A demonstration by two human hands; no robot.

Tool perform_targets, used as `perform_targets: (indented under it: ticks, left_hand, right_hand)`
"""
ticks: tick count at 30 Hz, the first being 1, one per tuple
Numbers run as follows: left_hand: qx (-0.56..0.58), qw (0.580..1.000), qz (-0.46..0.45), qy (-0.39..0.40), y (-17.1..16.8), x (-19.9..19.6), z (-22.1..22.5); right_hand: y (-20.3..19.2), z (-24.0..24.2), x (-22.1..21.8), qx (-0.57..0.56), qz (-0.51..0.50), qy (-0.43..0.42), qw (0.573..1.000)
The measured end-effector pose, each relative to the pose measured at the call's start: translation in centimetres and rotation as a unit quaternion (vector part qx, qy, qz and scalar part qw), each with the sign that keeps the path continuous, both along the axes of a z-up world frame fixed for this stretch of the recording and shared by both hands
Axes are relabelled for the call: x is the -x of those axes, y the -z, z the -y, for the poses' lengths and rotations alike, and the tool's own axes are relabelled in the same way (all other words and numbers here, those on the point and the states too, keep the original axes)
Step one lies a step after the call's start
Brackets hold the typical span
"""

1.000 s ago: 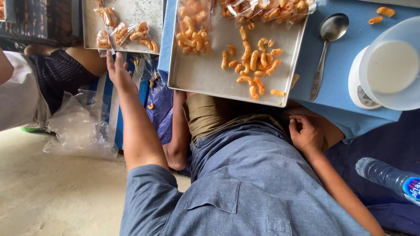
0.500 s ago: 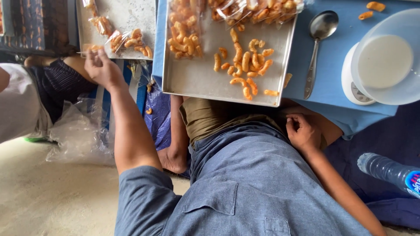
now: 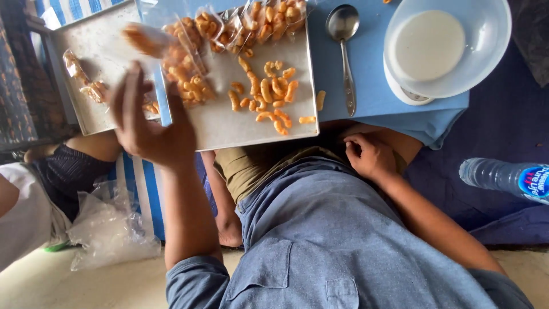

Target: A person is manually sorting and packaging small orange snacks from a metal tray into plastic bags and a bowl on a scale.

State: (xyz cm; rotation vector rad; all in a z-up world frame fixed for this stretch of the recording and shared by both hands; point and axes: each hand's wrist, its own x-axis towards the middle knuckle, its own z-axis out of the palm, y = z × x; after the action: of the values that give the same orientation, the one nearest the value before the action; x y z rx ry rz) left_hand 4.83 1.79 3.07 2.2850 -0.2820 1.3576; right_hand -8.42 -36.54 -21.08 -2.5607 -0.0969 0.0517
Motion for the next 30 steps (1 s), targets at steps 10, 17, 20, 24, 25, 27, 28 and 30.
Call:
perform_targets:
  ticks: [10,17,20,24,25,27,28,30]
  left_hand:
    - [0.133,0.939,-0.164,0.270,-0.6,0.2,11.5]
    - [0.172,0.893,-0.227,0.349,-0.8,-0.4,18.0]
    - [0.194,0.850,-0.252,0.419,-0.8,-1.1,20.5]
    - [0.213,0.776,-0.336,0.489,-0.1,-1.7,22.1]
    - [0.183,0.789,-0.357,0.466,0.4,-1.7,22.4]
    - [0.152,0.800,-0.376,0.443,1.5,-1.8,22.6]
    - [0.143,0.812,-0.370,0.428,2.1,-1.8,22.4]
    - [0.129,0.822,-0.368,0.415,2.4,-1.9,21.5]
  right_hand:
    - [0.6,0.2,0.1,-0.009,-0.010,0.002,1.000]
    - [-0.7,-0.2,-0.2,-0.022,0.026,-0.002,0.999]
    - [-1.7,-0.4,-0.5,-0.040,0.043,-0.016,0.998]
    - [-2.2,-0.4,-0.7,-0.047,0.051,-0.010,0.998]
    - [-2.2,-0.4,-0.6,-0.049,0.025,-0.004,0.998]
    - [-2.0,-0.3,-0.5,-0.051,0.001,0.003,0.999]
    - [-1.8,-0.2,-0.4,-0.050,0.026,-0.006,0.998]
    - [-1.7,-0.3,-0.9,-0.053,0.049,-0.009,0.997]
